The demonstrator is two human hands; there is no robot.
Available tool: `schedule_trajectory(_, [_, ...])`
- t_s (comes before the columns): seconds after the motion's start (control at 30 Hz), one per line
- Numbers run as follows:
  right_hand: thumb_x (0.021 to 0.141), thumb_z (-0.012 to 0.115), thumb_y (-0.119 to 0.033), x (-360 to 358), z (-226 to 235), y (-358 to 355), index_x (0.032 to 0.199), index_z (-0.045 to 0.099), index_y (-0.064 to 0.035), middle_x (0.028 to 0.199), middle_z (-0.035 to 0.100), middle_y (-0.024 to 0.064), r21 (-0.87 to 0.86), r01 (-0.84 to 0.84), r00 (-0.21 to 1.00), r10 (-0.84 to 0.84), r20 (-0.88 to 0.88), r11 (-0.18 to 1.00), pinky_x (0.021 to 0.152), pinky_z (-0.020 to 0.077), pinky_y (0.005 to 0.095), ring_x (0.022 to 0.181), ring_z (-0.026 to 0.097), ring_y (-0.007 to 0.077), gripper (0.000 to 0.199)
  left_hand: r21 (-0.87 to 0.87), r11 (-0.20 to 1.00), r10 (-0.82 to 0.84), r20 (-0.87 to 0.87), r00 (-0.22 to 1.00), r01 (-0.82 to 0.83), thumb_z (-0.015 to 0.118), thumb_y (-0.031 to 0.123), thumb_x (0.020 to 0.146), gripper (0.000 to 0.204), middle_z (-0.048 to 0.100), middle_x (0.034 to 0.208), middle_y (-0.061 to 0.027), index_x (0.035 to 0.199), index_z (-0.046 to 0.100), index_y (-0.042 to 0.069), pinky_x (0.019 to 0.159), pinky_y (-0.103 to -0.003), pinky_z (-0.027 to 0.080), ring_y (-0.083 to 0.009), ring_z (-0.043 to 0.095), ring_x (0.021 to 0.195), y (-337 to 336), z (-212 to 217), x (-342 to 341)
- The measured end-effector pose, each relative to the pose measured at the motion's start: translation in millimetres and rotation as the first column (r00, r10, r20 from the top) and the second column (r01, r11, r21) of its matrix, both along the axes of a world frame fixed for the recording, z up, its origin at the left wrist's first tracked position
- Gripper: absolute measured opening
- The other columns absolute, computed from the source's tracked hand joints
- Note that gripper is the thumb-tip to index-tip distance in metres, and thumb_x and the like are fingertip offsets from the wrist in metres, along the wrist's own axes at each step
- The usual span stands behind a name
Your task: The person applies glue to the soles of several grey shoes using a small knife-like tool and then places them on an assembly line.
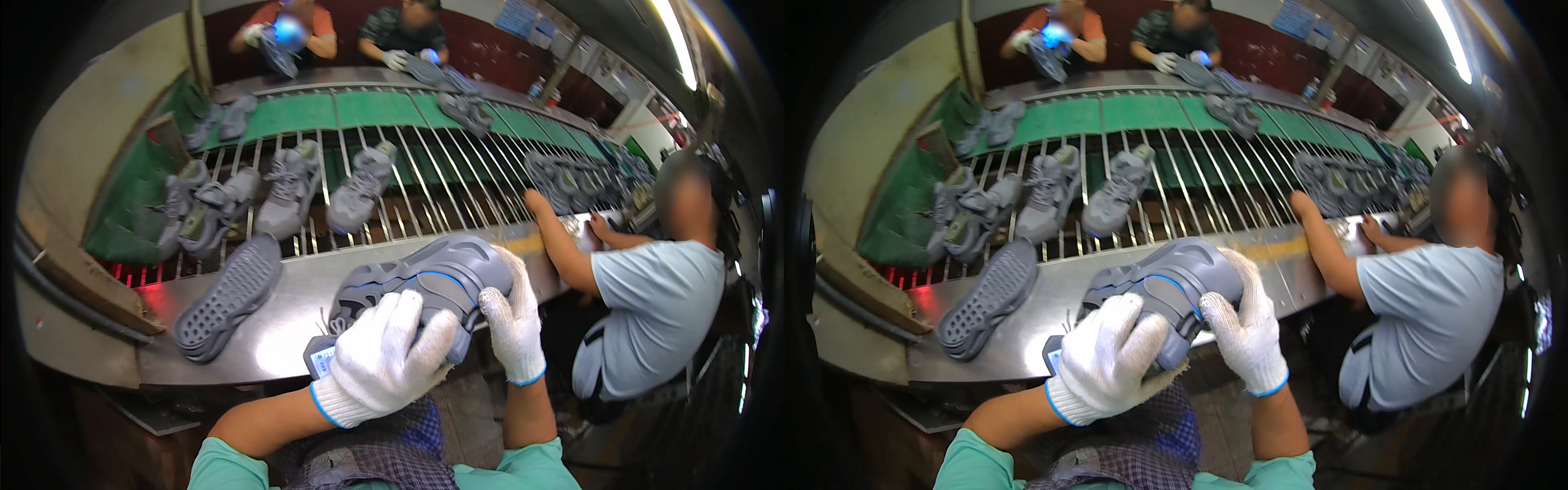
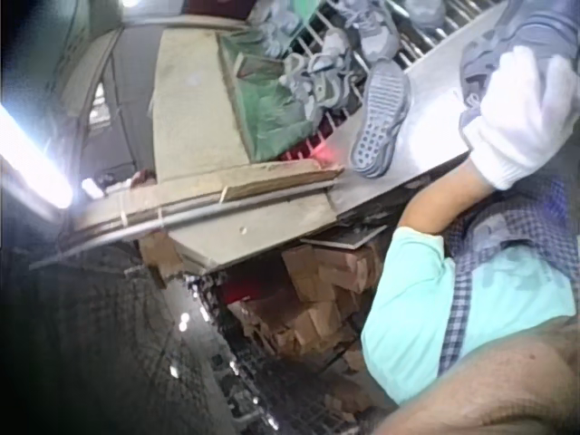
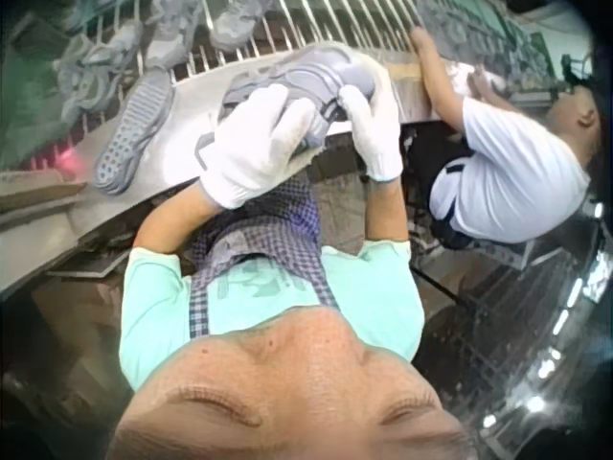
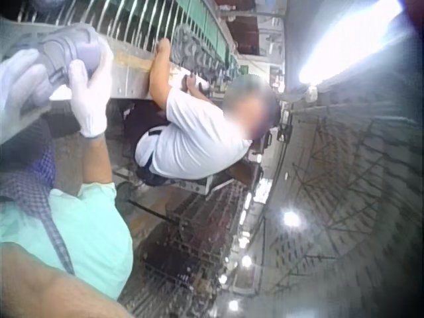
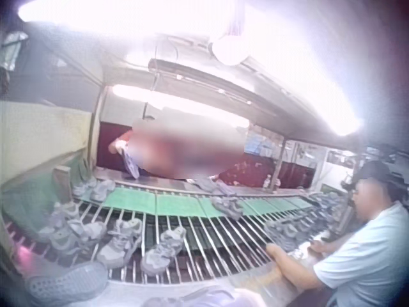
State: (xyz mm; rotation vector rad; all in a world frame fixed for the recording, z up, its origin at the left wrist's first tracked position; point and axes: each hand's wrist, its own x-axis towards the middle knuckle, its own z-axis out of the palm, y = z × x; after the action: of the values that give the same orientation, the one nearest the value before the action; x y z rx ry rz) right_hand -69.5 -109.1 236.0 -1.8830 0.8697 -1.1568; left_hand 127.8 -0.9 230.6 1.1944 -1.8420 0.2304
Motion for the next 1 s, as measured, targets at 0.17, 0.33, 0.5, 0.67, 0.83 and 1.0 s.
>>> schedule_trajectory(0.17, [0.098,0.076,-0.025,-37,15,22,0.146,0.055,0.0047,0.128,0.071,0.0191,0.158,0.050,0.974,-0.013,-0.226,0.986,0.108,0.0516,0.0381,0.120,0.067,0.0234,0.061,-0.067,0.983,-0.170,-0.017,0.985,0.169,0.097,0.022,0.051,0.083,0.061,0.128,-0.0234,0.128,0.070,0.012,0.078,-0.050,0.062,-0.0442,0.071,0.105,11,-30,-18])
schedule_trajectory(0.33, [0.100,0.074,-0.027,-41,13,33,0.145,0.056,0.0023,0.121,0.074,0.0184,0.227,0.092,0.944,-0.012,-0.330,0.969,0.100,0.0561,0.0374,0.112,0.071,0.0223,0.057,-0.109,0.971,-0.208,0.042,0.977,0.211,0.086,0.022,0.073,0.058,0.066,0.121,-0.0232,0.129,0.071,0.017,0.074,-0.044,0.062,-0.0401,0.073,0.097,11,-41,-21])
schedule_trajectory(0.5, [0.099,0.074,-0.030,-36,17,35,0.145,0.055,0.0013,0.113,0.075,0.0251,0.200,0.049,0.861,0.060,-0.505,0.979,0.092,0.0590,0.0409,0.104,0.076,0.0324,0.058,-0.117,0.970,-0.201,0.116,0.973,0.214,0.078,0.023,0.082,0.042,0.068,0.116,-0.0225,0.123,0.074,0.019,0.073,-0.042,0.063,-0.0385,0.073,0.094,20,-45,-13])
schedule_trajectory(0.67, [0.099,0.074,-0.039,-25,20,29,0.140,0.056,0.0022,0.107,0.075,0.0301,0.263,0.072,0.709,0.136,-0.691,0.962,0.086,0.0612,0.0452,0.099,0.078,0.0417,0.061,-0.061,0.956,-0.273,0.174,0.946,0.287,0.075,0.026,0.086,0.038,0.070,0.110,-0.0202,0.124,0.074,0.020,0.076,-0.043,0.065,-0.0370,0.073,0.096,19,-49,-3])
schedule_trajectory(0.83, [0.099,0.073,-0.047,-11,-5,21,0.139,0.058,0.0025,0.107,0.075,0.0323,0.286,-0.033,0.560,0.255,-0.788,0.958,0.085,0.0617,0.0468,0.098,0.077,0.0432,0.065,-0.031,0.962,-0.258,0.237,0.937,0.272,0.073,0.026,0.090,0.034,0.071,0.114,-0.0183,0.124,0.073,0.019,0.080,-0.043,0.064,-0.0351,0.073,0.100,34,-79,3])
schedule_trajectory(1.0, [0.103,0.066,-0.049,10,-52,17,0.144,0.059,-0.0015,0.114,0.076,0.0277,0.354,-0.144,0.656,0.357,-0.665,0.924,0.095,0.0590,0.0471,0.108,0.075,0.0423,0.063,0.032,0.973,-0.229,0.271,0.935,0.229,0.074,0.026,0.087,0.033,0.069,0.122,-0.0115,0.119,0.076,0.018,0.089,-0.042,0.063,-0.0308,0.072,0.109,52,-102,30])
